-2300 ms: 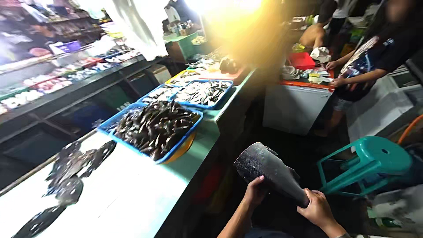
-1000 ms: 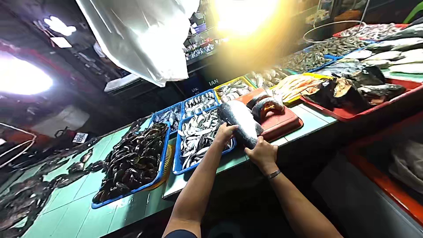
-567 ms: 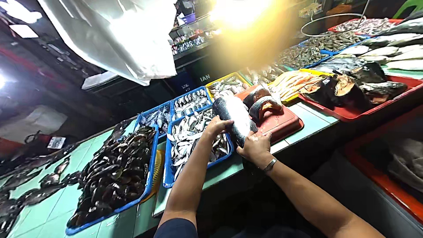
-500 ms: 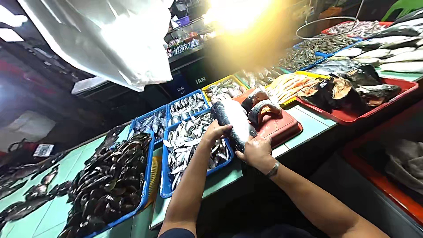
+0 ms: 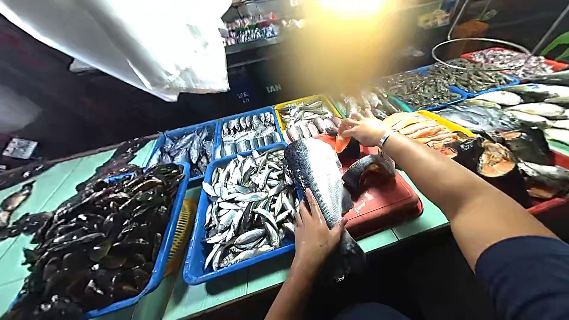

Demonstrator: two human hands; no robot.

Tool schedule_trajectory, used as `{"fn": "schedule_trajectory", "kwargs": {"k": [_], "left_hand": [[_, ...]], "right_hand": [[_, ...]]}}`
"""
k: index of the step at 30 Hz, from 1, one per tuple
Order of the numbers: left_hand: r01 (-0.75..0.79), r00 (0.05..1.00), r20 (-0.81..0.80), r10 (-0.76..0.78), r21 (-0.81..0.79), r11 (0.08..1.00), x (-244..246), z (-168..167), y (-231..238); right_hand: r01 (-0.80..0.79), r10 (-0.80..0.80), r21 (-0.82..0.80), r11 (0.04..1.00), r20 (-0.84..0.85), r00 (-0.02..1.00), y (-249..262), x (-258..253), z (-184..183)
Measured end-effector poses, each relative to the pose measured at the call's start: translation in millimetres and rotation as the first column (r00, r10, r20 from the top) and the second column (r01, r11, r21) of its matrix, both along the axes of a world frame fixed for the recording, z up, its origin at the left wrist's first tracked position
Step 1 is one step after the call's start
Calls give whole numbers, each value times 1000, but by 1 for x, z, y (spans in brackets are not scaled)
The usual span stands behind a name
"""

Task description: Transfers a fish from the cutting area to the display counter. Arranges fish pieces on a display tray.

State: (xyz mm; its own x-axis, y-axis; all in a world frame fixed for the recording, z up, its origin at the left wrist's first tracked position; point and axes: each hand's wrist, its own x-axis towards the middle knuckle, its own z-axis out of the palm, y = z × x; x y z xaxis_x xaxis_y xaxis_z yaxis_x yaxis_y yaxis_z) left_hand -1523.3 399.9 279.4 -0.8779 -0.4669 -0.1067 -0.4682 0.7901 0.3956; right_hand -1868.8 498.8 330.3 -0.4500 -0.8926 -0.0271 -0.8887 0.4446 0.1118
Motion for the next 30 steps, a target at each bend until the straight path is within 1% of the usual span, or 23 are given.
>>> {"fn": "schedule_trajectory", "kwargs": {"k": [2, 4, 7, 11, 16, 20, 22, 24, 27, 30], "left_hand": [[-54, 995, 85, 58, -48, 997, -2, 5, 14], [-114, 977, 174, 123, -64, 991, -13, 13, 22], [-220, 947, 231, 223, -38, 975, -32, 20, 24], [-319, 927, 196, 319, -29, 947, -49, 14, 30], [-392, 907, 148, 394, -46, 919, -76, 13, 27], [-427, 890, 147, 432, -67, 902, -85, 11, 26], [-437, 888, 130, 441, -60, 897, -88, 11, 25], [-442, 886, 132, 445, -52, 895, -90, 11, 24], [-448, 886, 115, 449, -37, 893, -93, 9, 19], [-441, 892, 92, 443, -41, 896, -92, 3, 13]], "right_hand": [[-68, 69, 27, 997, -15, 998, -1, -21, -6], [-115, 117, 43, 992, -41, 992, 4, -41, -7], [-89, 89, 24, 996, -18, 996, 11, -53, 3], [-78, 77, 27, 997, 34, 996, 24, -66, 12], [-48, 40, 56, 997, 135, 990, 32, -64, 28], [-26, 11, 74, 997, 197, 980, 33, -61, 25], [-35, 11, 83, 996, 272, 962, 37, -61, 24], [-74, 57, 31, 997, 374, 926, 41, -62, 20], [-119, 136, -66, 991, 551, 824, 48, -63, 13], [-138, 182, -118, 983, 629, 756, 51, -57, -2]]}}
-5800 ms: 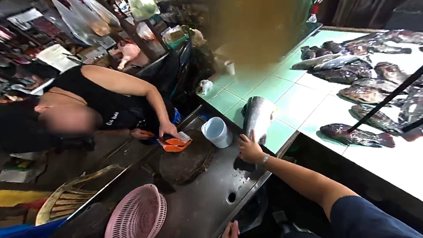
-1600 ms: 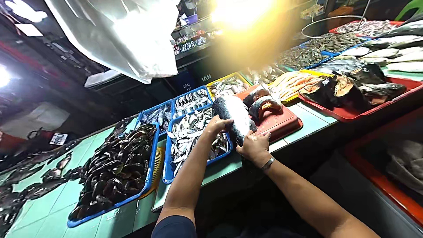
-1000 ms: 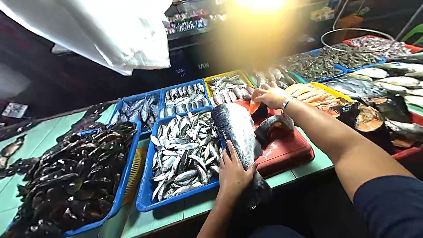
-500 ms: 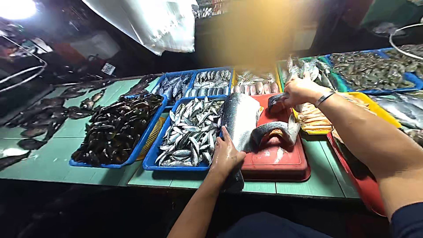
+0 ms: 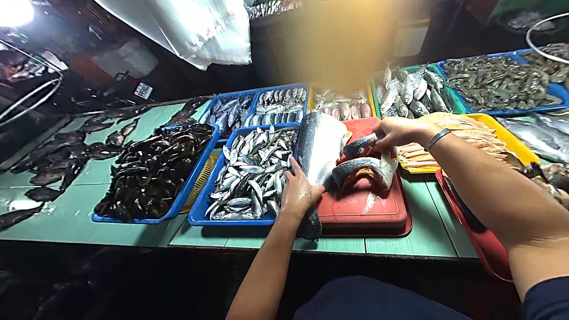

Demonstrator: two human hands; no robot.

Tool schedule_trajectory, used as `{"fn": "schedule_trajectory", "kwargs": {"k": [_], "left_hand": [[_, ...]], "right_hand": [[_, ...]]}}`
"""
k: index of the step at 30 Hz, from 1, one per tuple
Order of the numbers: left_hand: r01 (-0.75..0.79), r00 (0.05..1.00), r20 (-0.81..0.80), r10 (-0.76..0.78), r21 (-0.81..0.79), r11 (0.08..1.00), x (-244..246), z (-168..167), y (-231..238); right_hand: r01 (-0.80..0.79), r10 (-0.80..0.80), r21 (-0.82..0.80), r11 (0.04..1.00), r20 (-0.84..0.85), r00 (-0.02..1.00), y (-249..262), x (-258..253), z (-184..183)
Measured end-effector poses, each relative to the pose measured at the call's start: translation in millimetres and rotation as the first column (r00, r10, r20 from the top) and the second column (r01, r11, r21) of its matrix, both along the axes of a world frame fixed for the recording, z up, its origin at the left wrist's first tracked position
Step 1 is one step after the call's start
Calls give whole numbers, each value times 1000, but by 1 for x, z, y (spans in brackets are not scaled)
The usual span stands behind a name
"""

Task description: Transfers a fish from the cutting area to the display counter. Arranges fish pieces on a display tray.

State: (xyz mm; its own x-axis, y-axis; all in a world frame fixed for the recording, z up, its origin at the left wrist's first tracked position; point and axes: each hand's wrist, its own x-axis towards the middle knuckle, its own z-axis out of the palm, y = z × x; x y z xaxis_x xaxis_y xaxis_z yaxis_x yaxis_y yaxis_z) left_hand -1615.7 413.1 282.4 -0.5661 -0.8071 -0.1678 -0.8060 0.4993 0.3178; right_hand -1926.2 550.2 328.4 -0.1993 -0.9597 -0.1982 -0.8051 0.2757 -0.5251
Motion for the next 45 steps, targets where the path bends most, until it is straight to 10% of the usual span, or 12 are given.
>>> {"fn": "schedule_trajectory", "kwargs": {"k": [11, 23, 29, 34, 38, 42, 45], "left_hand": [[567, 771, -102, -629, -340, 750, -43, 23, 29], [646, 685, -163, -710, -316, 695, -7, 19, 41], [450, 686, -441, -579, -368, 814, 58, -4, 8], [281, 916, -194, -350, -309, 908, 94, -31, 20], [180, 983, 9, -181, -151, 972, 77, -13, 36], [68, 996, 64, -62, -90, 994, 49, 2, 41], [15, 999, 43, -10, -111, 994, 38, -3, 47]], "right_hand": [[162, -162, 65, 985, 9, 987, 4, 37, -5], [244, -173, 180, 953, -340, 924, -1, 83, 20], [376, -328, 41, 926, -408, 852, 7, 92, 28], [286, -466, -424, 859, -419, 779, 42, 158, 27], [28, -430, -847, 531, -240, 871, 68, 227, -42], [37, -356, -934, 356, -99, 929, 94, 261, -88], [148, -508, -905, 398, -84, 857, 116, 250, -86]]}}
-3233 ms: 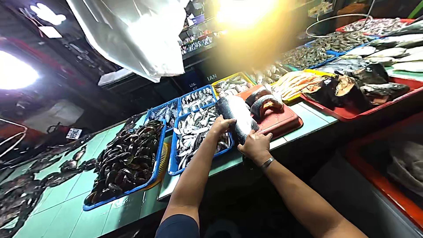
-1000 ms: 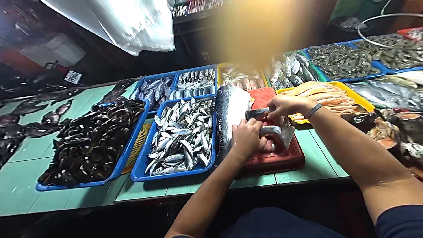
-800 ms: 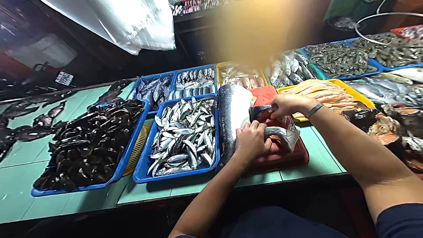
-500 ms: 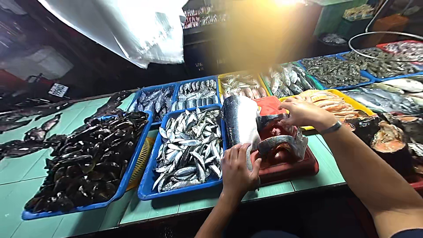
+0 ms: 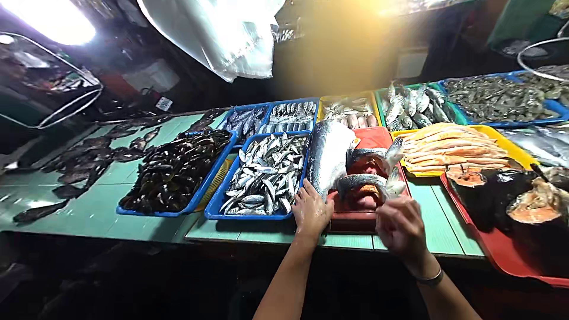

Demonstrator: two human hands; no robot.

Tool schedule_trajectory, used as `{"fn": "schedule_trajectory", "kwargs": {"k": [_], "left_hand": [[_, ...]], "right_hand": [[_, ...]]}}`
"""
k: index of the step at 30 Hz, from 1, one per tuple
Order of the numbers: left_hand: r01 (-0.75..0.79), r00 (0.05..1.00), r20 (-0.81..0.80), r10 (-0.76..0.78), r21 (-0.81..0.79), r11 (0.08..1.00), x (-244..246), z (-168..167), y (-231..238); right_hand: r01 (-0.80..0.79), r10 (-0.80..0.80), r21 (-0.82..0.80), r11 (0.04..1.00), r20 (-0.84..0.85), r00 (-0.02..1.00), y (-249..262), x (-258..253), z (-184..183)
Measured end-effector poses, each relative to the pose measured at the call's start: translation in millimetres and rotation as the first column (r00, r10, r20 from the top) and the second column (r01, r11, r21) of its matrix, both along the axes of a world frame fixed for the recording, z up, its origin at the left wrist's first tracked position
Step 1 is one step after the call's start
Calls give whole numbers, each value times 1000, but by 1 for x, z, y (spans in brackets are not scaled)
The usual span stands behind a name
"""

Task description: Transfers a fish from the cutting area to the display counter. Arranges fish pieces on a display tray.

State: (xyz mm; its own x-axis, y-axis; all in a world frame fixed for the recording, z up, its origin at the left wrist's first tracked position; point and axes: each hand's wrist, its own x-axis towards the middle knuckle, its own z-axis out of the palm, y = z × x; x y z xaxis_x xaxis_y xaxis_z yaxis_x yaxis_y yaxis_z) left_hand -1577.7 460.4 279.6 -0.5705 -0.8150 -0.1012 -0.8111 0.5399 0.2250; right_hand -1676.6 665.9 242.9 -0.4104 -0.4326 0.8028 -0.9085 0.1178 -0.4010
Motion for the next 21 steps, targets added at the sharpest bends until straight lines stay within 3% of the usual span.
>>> {"fn": "schedule_trajectory", "kwargs": {"k": [2, 7, 11, 13, 21], "left_hand": [[-26, 1000, -4, 26, -21, 999, -3, -4, 4], [-49, 998, -38, 47, -42, 998, -7, -4, 9], [-9, 999, -31, 8, -42, 999, -8, -8, 12], [21, 999, -26, -22, -27, 999, -10, -6, 11], [153, 985, -75, -158, -67, 986, -24, -12, 0]], "right_hand": [[109, -115, 144, 984, 38, 993, 6, -23, 20], [52, -109, 584, 810, 63, 992, -39, -106, 88], [-84, -91, 837, 540, 157, 983, -87, -151, 89], [-116, -95, 878, 465, 180, 979, -94, -161, 85], [-176, -84, 829, 530, 257, 963, -82, -166, 87]]}}
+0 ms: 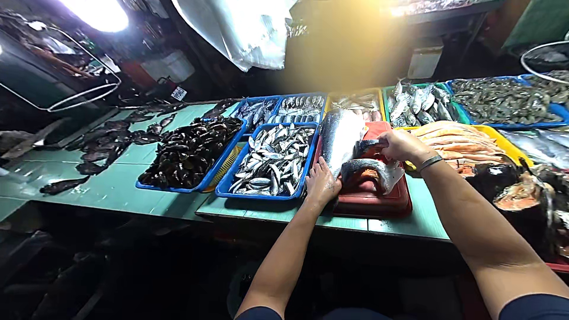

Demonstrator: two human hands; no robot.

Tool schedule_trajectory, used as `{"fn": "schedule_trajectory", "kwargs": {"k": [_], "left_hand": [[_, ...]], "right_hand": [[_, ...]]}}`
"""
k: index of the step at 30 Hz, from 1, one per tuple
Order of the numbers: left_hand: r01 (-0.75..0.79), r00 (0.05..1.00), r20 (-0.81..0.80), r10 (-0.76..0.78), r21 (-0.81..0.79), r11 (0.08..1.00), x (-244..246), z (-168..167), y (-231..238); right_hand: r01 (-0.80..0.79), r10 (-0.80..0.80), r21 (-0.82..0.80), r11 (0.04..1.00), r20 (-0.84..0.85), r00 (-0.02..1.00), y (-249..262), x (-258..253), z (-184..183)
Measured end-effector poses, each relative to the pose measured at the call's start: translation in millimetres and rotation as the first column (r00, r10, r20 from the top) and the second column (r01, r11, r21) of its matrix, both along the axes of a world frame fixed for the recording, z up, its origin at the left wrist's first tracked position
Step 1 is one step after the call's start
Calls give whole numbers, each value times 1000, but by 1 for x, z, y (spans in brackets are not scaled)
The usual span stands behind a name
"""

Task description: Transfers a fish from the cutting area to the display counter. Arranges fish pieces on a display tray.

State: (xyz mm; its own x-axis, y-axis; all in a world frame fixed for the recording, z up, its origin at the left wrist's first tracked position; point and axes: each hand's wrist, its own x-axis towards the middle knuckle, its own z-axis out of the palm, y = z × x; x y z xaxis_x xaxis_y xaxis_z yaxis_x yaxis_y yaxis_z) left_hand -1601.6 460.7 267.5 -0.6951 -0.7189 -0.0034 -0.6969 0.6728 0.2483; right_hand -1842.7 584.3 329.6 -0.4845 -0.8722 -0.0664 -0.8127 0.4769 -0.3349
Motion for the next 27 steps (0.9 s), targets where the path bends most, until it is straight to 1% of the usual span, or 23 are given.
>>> {"fn": "schedule_trajectory", "kwargs": {"k": [3, 7, 13, 18, 19, 20, 21, 23, 25, 27], "left_hand": [[-16, 1000, -7, 16, -4, 1000, 1, -2, 5], [-68, 997, 29, 68, 10, 998, 3, 3, 24], [-68, 997, 46, 67, 30, 997, 4, 8, 43], [-65, 997, 52, 63, 30, 997, 10, 9, 40], [-49, 998, 38, 49, 17, 999, 11, 10, 41], [-14, 1000, -17, 14, -9, 1000, 10, 12, 44], [39, 994, -100, -44, -52, 998, 8, 15, 47], [169, 949, -237, -206, -166, 972, -2, 21, 50], [280, 912, -253, -323, -194, 940, -19, 26, 48], [352, 891, -248, -381, -156, 923, -33, 23, 44]], "right_hand": [[-21, 22, -32, 999, 22, 1000, -3, -4, -2], [-9, 10, -30, 1000, 27, 1000, -1, 2, -2], [14, -13, -23, 1000, 41, 999, 15, 6, 1], [90, -92, -69, 994, -29, 995, 20, 8, -4], [109, -112, -81, 991, -31, 993, 21, 9, -4], [125, -129, -90, 988, -33, 991, 22, 11, -3], [136, -140, -98, 986, -40, 989, 22, 12, -3], [144, -150, -112, 983, -45, 988, 20, 14, -1], [138, -143, -101, 985, -43, 989, 16, 16, -1], [125, -128, -93, 988, -33, 991, 12, 18, 0]]}}
